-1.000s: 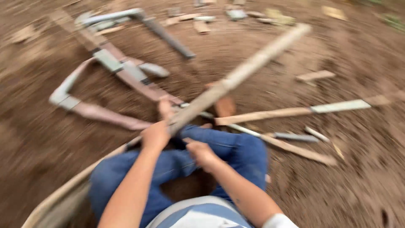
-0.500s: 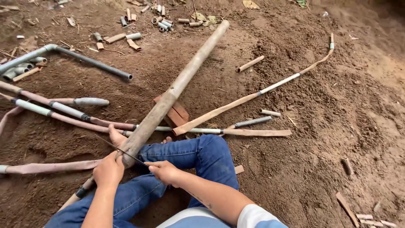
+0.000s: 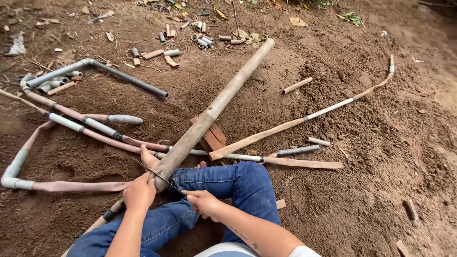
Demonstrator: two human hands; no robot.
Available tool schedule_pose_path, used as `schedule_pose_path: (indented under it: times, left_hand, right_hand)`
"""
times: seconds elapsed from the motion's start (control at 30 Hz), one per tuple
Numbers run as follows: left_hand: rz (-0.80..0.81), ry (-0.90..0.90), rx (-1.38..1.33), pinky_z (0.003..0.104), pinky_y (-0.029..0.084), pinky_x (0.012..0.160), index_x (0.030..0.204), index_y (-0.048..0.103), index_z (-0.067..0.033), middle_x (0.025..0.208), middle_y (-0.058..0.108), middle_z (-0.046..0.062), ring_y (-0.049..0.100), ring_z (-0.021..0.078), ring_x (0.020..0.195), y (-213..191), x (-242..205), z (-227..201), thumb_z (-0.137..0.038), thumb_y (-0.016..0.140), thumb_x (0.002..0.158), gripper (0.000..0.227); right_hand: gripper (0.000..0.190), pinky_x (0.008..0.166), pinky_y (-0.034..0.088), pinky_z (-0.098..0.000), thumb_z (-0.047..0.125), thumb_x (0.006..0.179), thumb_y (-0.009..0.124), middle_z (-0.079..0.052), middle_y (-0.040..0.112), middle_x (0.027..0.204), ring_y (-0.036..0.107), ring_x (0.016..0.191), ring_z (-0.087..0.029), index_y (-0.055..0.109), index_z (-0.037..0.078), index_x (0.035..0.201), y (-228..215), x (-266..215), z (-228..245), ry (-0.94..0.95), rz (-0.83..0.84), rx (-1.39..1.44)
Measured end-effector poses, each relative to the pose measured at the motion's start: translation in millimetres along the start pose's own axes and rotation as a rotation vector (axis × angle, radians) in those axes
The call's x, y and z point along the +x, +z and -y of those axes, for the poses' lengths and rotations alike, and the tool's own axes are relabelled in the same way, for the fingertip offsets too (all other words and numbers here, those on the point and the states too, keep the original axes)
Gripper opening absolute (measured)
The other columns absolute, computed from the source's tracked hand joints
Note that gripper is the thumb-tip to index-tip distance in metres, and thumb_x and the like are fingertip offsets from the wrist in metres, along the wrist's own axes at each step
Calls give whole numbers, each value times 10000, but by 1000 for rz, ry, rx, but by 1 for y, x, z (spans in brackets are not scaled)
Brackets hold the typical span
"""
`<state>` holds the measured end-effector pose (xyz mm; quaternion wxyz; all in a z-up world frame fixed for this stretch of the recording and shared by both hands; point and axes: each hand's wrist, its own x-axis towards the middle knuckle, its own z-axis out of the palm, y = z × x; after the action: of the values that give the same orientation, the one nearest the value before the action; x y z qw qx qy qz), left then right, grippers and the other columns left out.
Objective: Sawing a bamboo pole using a handheld hacksaw blade while sitting on the ground.
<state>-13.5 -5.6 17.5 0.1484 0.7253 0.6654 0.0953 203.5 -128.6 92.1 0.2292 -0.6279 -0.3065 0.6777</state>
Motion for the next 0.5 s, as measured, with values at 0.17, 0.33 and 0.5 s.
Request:
schedule_pose_path:
  times: [0.17, 0.33, 0.5]
  left_hand:
    - [-2, -31, -28, 451, 590, 939, 1352, 734, -204, 1298, 780, 6, 759, 326, 1109, 3, -1, 0, -408, 524, 1032, 433]
    - [-37, -21, -22, 477, 583, 919, 1354, 736, -214, 1256, 789, 28, 763, 350, 1059, 12, -2, 5, -402, 547, 1016, 431]
    - [75, -80, -54, 478, 584, 856, 1212, 776, -328, 1050, 828, 38, 763, 364, 949, -8, 2, -3, -425, 527, 1021, 329]
  right_hand:
    - [500, 452, 219, -206, 325, 1114, 493, 54, 460, 723, 300, 534, -50, 562, 277, 1607, 7, 6, 7, -2, 27, 22]
    - [535, 492, 198, -221, 341, 1117, 490, 45, 450, 752, 292, 563, -59, 508, 279, 1648, 7, -11, -17, 26, 59, 50]
    - [506, 511, 157, -230, 325, 1120, 485, 50, 426, 732, 244, 550, -59, 569, 355, 1618, -7, -26, -27, 100, 11, 98]
